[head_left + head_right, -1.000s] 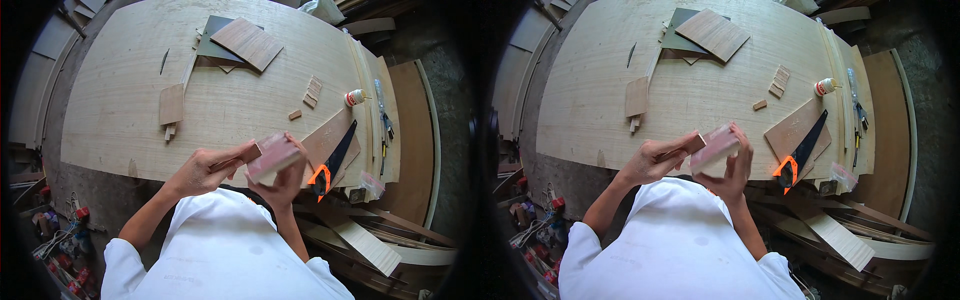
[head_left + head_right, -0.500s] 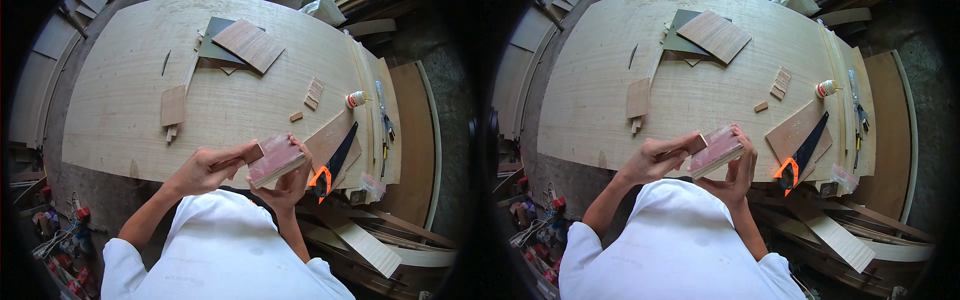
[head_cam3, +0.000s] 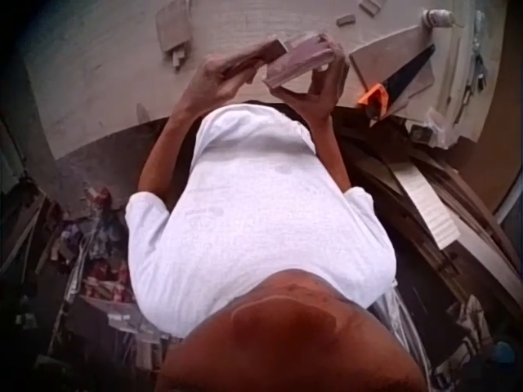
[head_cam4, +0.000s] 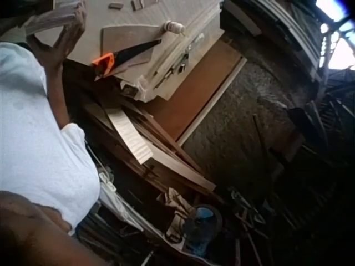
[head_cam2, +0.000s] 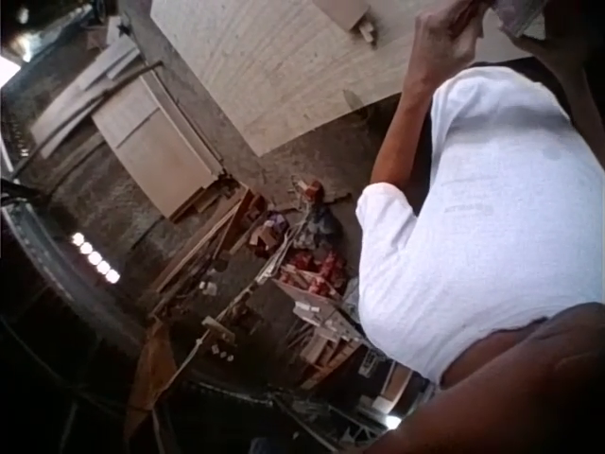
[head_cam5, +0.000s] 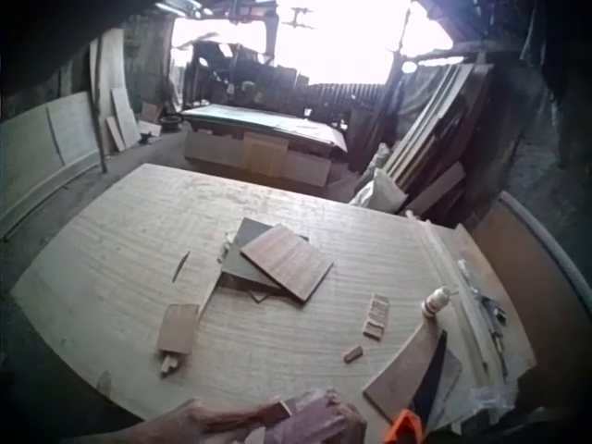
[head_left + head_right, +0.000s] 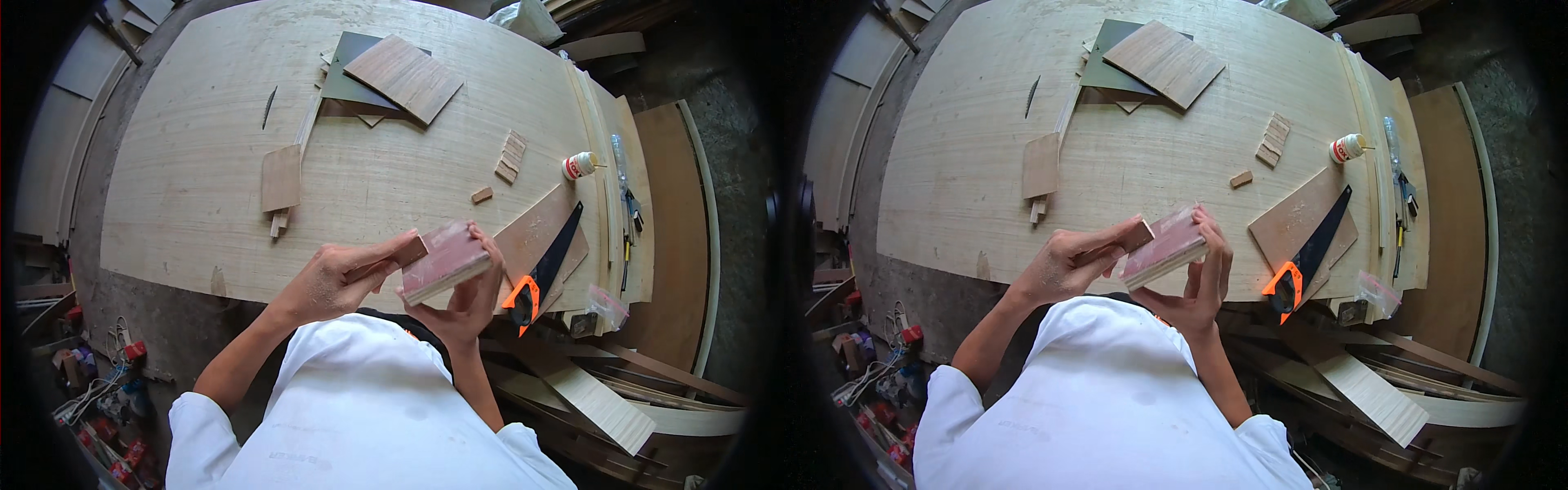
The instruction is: Assembling and checking the fit of small wooden pieces at a workshop table.
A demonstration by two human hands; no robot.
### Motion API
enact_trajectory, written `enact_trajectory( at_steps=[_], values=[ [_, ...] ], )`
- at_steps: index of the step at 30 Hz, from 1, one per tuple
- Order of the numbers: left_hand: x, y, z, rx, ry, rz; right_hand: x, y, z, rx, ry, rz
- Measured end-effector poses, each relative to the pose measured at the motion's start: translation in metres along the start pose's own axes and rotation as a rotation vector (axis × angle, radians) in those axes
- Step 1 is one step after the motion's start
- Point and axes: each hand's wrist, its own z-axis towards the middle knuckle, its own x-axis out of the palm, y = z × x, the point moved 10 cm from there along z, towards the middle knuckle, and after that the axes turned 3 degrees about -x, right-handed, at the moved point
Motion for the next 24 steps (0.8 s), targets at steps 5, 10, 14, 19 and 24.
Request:
enact_trajectory(
  at_steps=[5, 10, 14, 19, 24],
  values=[
    [0.003, 0.002, 0.001, -0.017, 0.028, -0.013, 0.008, -0.031, -0.005, 0.126, 0.018, 0.038],
    [0.000, 0.002, 0.000, -0.004, 0.005, -0.017, 0.000, -0.001, -0.002, -0.036, 0.007, -0.002],
    [0.001, 0.004, 0.000, -0.020, -0.004, -0.060, 0.009, -0.023, -0.009, 0.136, 0.049, 0.046],
    [0.004, -0.004, 0.000, 0.011, 0.037, -0.021, 0.005, -0.026, -0.006, 0.064, 0.016, 0.101],
    [0.004, 0.007, -0.001, -0.121, 0.040, 0.050, 0.009, -0.079, -0.029, 0.505, 0.048, 0.568]
  ],
)
